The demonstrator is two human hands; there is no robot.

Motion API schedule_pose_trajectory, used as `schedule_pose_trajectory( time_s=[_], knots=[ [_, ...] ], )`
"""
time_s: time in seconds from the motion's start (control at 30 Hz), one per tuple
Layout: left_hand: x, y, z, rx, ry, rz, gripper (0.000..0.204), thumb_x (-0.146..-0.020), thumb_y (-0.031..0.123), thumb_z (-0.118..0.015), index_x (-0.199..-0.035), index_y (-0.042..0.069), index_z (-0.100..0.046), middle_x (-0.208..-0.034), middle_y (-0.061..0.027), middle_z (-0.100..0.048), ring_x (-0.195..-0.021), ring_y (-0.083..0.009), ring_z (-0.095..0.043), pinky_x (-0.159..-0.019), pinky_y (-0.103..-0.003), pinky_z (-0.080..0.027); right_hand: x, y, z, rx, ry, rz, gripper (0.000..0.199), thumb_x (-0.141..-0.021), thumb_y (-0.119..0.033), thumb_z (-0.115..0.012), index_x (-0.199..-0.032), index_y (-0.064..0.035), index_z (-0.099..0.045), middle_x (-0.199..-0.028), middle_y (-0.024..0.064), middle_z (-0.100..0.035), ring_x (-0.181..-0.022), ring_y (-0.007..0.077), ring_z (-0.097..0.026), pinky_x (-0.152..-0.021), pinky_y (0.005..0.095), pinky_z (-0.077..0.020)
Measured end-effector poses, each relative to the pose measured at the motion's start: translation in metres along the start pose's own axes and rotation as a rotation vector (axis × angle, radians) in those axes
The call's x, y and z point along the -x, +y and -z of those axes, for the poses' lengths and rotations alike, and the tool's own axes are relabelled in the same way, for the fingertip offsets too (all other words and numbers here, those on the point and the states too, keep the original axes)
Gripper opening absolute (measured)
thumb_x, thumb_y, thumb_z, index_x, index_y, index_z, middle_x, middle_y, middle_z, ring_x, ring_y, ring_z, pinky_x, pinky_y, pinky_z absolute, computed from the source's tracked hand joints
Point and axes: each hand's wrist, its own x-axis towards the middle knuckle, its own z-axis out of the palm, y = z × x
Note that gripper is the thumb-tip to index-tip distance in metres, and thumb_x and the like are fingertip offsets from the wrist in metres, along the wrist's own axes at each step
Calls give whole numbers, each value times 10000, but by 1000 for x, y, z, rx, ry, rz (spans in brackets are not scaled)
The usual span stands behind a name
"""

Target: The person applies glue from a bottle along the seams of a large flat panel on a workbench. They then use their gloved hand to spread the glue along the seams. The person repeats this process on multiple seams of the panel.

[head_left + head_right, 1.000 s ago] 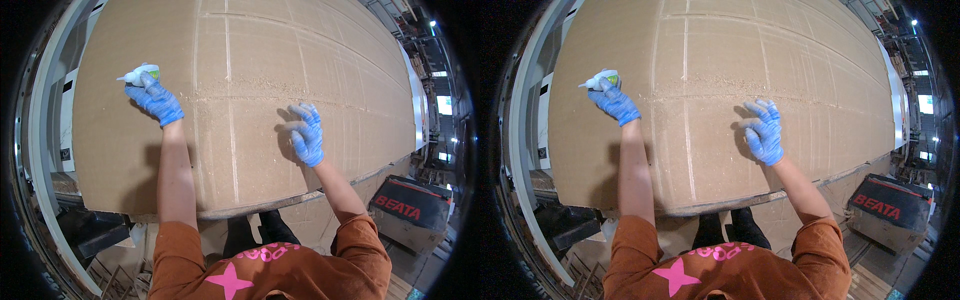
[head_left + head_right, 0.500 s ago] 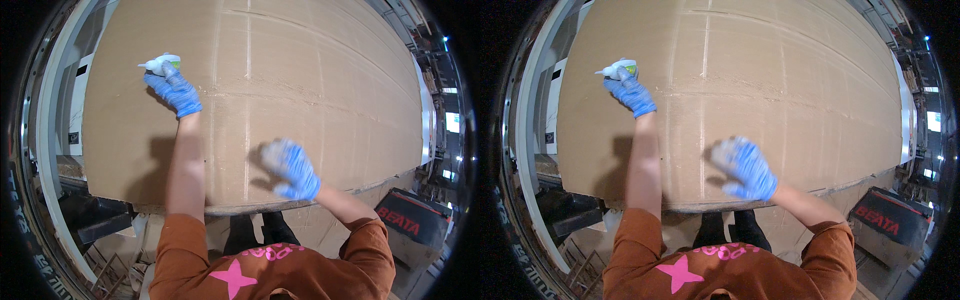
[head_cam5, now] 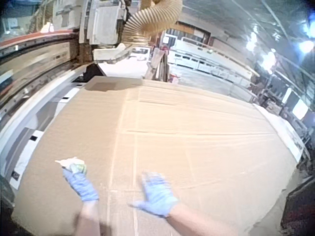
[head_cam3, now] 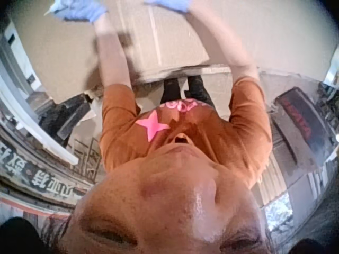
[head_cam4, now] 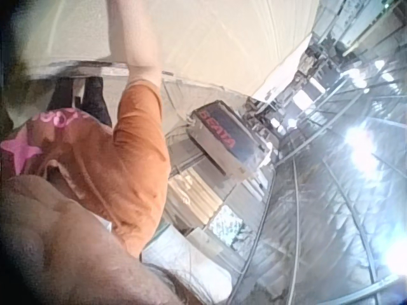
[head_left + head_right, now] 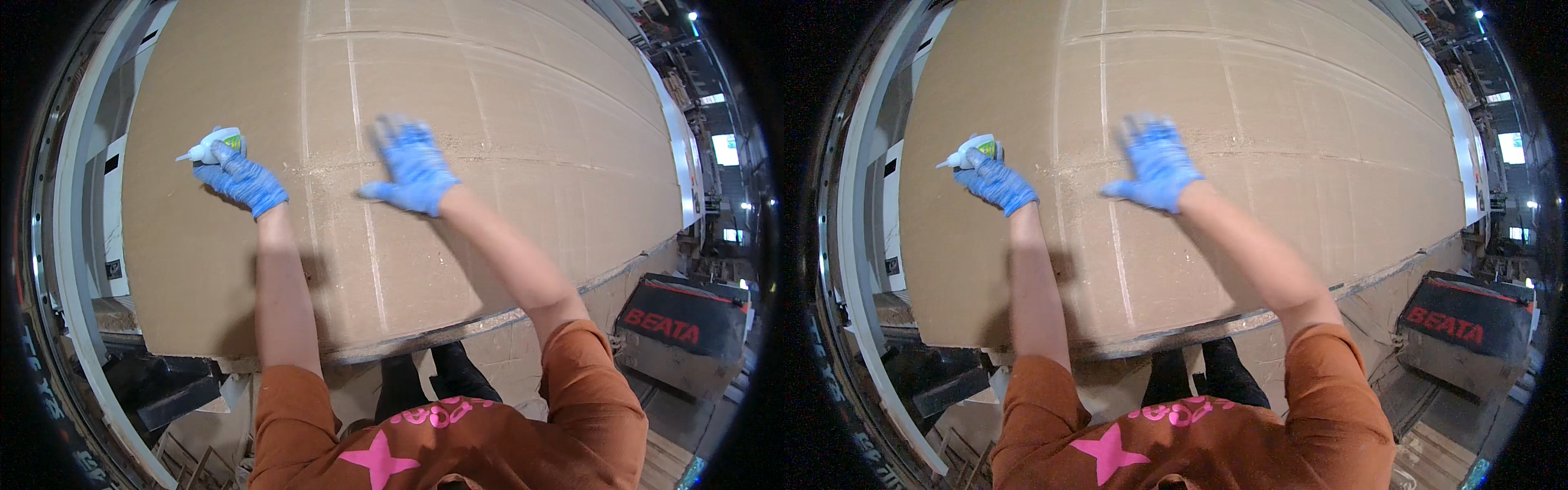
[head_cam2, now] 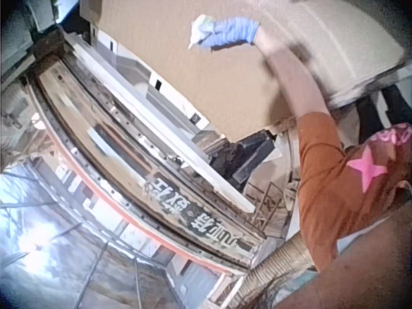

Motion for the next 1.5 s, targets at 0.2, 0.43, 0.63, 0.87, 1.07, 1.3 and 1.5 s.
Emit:
schedule_pose_trajectory(
  time_s=[0.2,0.43,0.63,0.87,1.07,1.3,1.5],
  knots=[
    [1,-9,-2,14,-5,9,352,-940,312,-554,-1140,40,-454,-1091,-106,-592,-922,-191,-585,-711,-299,-507,101,120,20,247,95,-428,916,-782,-627,-543,-1422,-18,-304,-1478,237,-249,-1394,369,-183,-1126,499,-92],
    [-21,-38,17,-51,-90,-8,307,-920,296,-575,-1086,51,-493,-993,-100,-593,-805,-184,-600,-599,-282,-518,86,64,9,57,84,-280,910,-782,-659,-510,-1402,-16,-340,-1468,237,-267,-1391,389,-182,-1128,519,-61],
    [-10,-19,5,50,-81,3,338,-895,308,-610,-1070,41,-502,-965,-94,-590,-781,-186,-606,-576,-293,-534,90,104,2,141,127,-393,957,-787,-688,-475,-1430,-5,-282,-1490,226,-243,-1402,353,-181,-1135,493,-60],
    [-8,-26,3,80,-85,-6,367,-891,339,-621,-1081,50,-499,-978,-88,-585,-816,-190,-600,-606,-302,-534,182,195,20,255,297,-618,933,-768,-646,-537,-1408,-3,-316,-1475,238,-262,-1393,369,-199,-1122,523,-86],
    [-6,-20,3,64,-66,46,381,-899,344,-620,-1109,54,-490,-1021,-95,-582,-884,-193,-593,-682,-318,-541,161,141,8,154,137,-428,920,-773,-634,-542,-1416,-18,-310,-1473,234,-268,-1384,375,-217,-1130,506,-90],
    [-13,-27,11,1,-130,4,419,-892,389,-619,-1127,60,-505,-1044,-95,-593,-897,-202,-601,-683,-330,-544,203,210,13,239,289,-543,863,-808,-601,-516,-1427,-41,-299,-1484,215,-261,-1391,363,-209,-1132,492,-97],
    [-3,-11,-1,2,-60,10,399,-898,399,-606,-1085,62,-501,-1002,-79,-579,-882,-188,-590,-699,-327,-538,208,211,11,246,161,-600,860,-819,-600,-521,-1436,-48,-290,-1498,213,-236,-1396,368,-192,-1130,493,-106]
  ],
)
